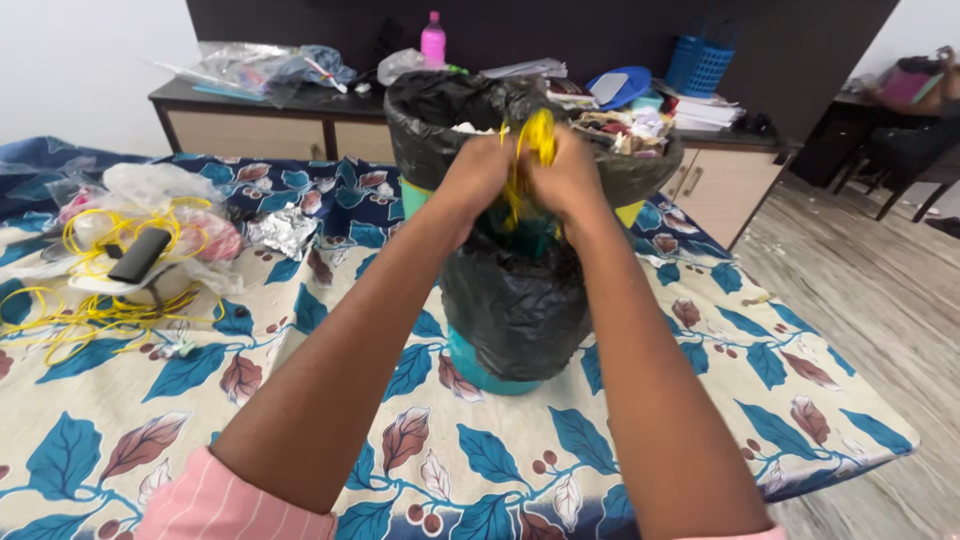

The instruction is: The person sorts various items on a floral-patterned table into three separate bins lined with black plastic bags. They handle yellow cables, a remote, a white plastic container, a red lid, and crumpled plastic, placing each into one of the bins. The bins are then arranged side by side on the table.

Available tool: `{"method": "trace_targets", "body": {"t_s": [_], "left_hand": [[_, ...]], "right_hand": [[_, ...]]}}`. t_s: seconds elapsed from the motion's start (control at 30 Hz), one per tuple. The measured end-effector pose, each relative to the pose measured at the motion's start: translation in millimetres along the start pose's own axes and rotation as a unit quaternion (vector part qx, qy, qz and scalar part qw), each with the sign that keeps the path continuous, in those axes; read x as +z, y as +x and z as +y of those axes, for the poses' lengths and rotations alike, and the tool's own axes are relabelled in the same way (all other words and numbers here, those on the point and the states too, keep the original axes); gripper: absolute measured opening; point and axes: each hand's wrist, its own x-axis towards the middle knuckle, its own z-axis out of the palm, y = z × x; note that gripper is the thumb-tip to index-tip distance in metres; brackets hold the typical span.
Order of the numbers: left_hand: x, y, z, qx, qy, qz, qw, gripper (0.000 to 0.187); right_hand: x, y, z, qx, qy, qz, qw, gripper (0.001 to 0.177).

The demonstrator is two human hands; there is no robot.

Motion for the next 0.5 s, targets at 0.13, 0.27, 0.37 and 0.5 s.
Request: {"method": "trace_targets", "body": {"t_s": [0.13,0.27,0.37,0.5], "left_hand": [[-2.6,-17.4,-3.7,0.024,0.536,0.061,0.842,0.04],[-5.9,-23.0,-9.9,0.093,0.512,0.068,0.851,0.033],[-17.8,-23.8,-17.5,0.236,0.378,0.16,0.881,0.014],[-43.7,-35.5,-7.4,0.264,0.255,0.154,0.917,0.016]], "right_hand": [[-7.3,33.5,43.4,0.037,-0.301,-0.285,0.909,0.069],[-11.4,42.9,42.8,0.005,-0.302,-0.298,0.906,0.107],[-15.1,34.4,17.0,0.052,-0.301,-0.23,0.924,0.083],[-6.3,10.8,-21.3,0.007,-0.132,-0.126,0.983,0.043]]}}
